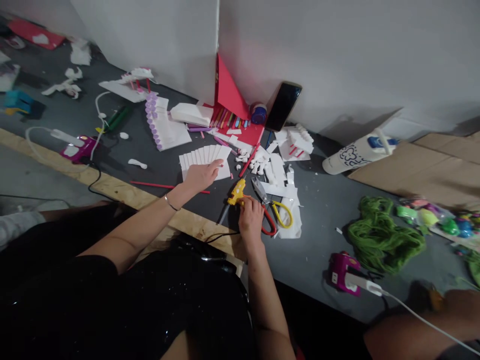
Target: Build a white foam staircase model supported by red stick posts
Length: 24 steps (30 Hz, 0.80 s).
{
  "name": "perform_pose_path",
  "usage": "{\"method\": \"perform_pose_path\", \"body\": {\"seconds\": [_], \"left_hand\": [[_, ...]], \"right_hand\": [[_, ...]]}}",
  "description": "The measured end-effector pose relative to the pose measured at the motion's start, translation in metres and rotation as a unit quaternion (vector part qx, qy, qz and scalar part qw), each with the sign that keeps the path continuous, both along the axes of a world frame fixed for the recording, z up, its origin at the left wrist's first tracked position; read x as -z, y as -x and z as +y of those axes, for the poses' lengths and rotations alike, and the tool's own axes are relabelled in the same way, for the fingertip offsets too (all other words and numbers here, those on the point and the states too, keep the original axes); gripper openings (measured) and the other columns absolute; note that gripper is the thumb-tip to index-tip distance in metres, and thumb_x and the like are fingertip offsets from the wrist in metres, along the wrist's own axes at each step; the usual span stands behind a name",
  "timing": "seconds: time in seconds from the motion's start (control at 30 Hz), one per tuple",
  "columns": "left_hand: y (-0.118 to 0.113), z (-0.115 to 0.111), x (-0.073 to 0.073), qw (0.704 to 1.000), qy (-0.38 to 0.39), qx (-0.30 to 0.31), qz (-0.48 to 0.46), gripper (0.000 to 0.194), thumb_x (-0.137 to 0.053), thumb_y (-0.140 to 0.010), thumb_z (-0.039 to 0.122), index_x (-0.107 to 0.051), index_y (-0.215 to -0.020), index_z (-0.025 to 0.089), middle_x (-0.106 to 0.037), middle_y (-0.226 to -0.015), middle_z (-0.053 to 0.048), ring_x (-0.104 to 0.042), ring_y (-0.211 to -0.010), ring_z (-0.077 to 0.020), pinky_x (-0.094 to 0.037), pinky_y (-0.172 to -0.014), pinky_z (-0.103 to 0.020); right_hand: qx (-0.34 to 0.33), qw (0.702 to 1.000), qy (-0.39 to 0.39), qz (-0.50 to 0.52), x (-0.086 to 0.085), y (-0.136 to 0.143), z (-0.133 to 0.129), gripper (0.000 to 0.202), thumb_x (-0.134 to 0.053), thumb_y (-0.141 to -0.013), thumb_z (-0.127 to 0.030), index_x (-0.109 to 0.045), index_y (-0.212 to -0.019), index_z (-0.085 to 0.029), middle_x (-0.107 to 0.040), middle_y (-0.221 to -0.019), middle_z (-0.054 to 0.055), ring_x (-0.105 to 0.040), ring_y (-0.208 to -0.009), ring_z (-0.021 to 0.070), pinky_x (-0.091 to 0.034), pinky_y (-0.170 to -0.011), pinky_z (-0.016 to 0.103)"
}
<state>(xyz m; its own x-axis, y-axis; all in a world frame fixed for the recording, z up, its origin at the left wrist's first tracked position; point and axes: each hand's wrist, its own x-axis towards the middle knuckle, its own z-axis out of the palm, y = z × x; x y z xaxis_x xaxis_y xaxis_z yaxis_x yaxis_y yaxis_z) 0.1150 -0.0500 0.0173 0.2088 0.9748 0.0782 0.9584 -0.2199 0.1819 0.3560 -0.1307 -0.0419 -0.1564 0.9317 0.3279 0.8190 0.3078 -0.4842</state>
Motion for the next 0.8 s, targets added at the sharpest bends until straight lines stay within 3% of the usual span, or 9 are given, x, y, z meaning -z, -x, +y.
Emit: {"method": "perform_pose_path", "body": {"seconds": [0.17, 0.33, 0.47, 0.57, 0.7, 0.8], "left_hand": [[-0.001, 0.000, -0.005, 1.000, -0.005, -0.005, 0.011, 0.046, -0.039, -0.109, 0.024, -0.059, -0.149, 0.014, -0.082, -0.088, -0.012, -0.078, -0.081, -0.0240, -0.040, -0.061, -0.029], [0.002, -0.005, -0.007, 0.999, 0.003, -0.047, -0.007, 0.041, -0.042, -0.110, 0.028, -0.059, -0.145, 0.015, -0.081, -0.086, -0.010, -0.078, -0.081, -0.0246, -0.040, -0.062, -0.028], [0.016, -0.020, -0.002, 0.994, -0.023, -0.105, -0.011, 0.029, -0.058, -0.106, 0.034, -0.065, -0.128, 0.016, -0.079, -0.109, -0.016, -0.075, -0.105, -0.0299, -0.052, -0.081, -0.035], [0.028, -0.032, 0.001, 0.991, -0.017, -0.131, 0.016, 0.040, -0.075, -0.096, 0.043, -0.065, -0.123, 0.015, -0.072, -0.127, -0.022, -0.064, -0.124, -0.0374, -0.050, -0.102, -0.045], [0.043, -0.033, -0.001, 0.989, 0.011, -0.144, 0.042, 0.053, -0.080, -0.093, 0.047, -0.061, -0.130, 0.015, -0.067, -0.137, -0.024, -0.059, -0.129, -0.0403, -0.046, -0.107, -0.048], [0.053, -0.025, -0.009, 0.988, 0.019, -0.142, 0.056, 0.052, -0.078, -0.095, 0.042, -0.060, -0.136, 0.015, -0.065, -0.140, -0.023, -0.056, -0.134, -0.0400, -0.045, -0.111, -0.048]], "right_hand": [[-0.008, 1.000, 0.013, -0.006, 0.002, 0.002, -0.001, 0.029, -0.048, -0.095, -0.013, -0.069, -0.112, -0.020, -0.073, -0.120, 0.015, -0.062, -0.107, 0.0286, -0.045, -0.095, 0.041], [-0.001, 1.000, 0.017, -0.012, 0.002, 0.004, -0.001, 0.028, -0.048, -0.097, -0.015, -0.070, -0.113, -0.019, -0.074, -0.119, 0.016, -0.061, -0.105, 0.0295, -0.044, -0.095, 0.042], [-0.001, 1.000, 0.013, -0.006, 0.000, 0.006, -0.003, 0.029, -0.047, -0.098, -0.015, -0.070, -0.116, -0.020, -0.073, -0.121, 0.016, -0.061, -0.106, 0.0286, -0.044, -0.095, 0.041], [0.005, 1.000, 0.013, -0.019, -0.002, 0.007, -0.004, 0.027, -0.049, -0.100, -0.017, -0.071, -0.115, -0.021, -0.074, -0.120, 0.015, -0.062, -0.106, 0.0283, -0.044, -0.093, 0.040], [0.005, 0.999, 0.019, -0.027, -0.005, 0.007, -0.003, 0.026, -0.048, -0.102, -0.018, -0.071, -0.115, -0.021, -0.074, -0.122, 0.015, -0.062, -0.108, 0.0285, -0.044, -0.096, 0.041], [0.009, 0.999, 0.032, -0.029, -0.008, 0.008, -0.002, 0.027, -0.048, -0.102, -0.018, -0.071, -0.116, -0.019, -0.073, -0.123, 0.016, -0.062, -0.110, 0.0293, -0.044, -0.097, 0.042]]}}
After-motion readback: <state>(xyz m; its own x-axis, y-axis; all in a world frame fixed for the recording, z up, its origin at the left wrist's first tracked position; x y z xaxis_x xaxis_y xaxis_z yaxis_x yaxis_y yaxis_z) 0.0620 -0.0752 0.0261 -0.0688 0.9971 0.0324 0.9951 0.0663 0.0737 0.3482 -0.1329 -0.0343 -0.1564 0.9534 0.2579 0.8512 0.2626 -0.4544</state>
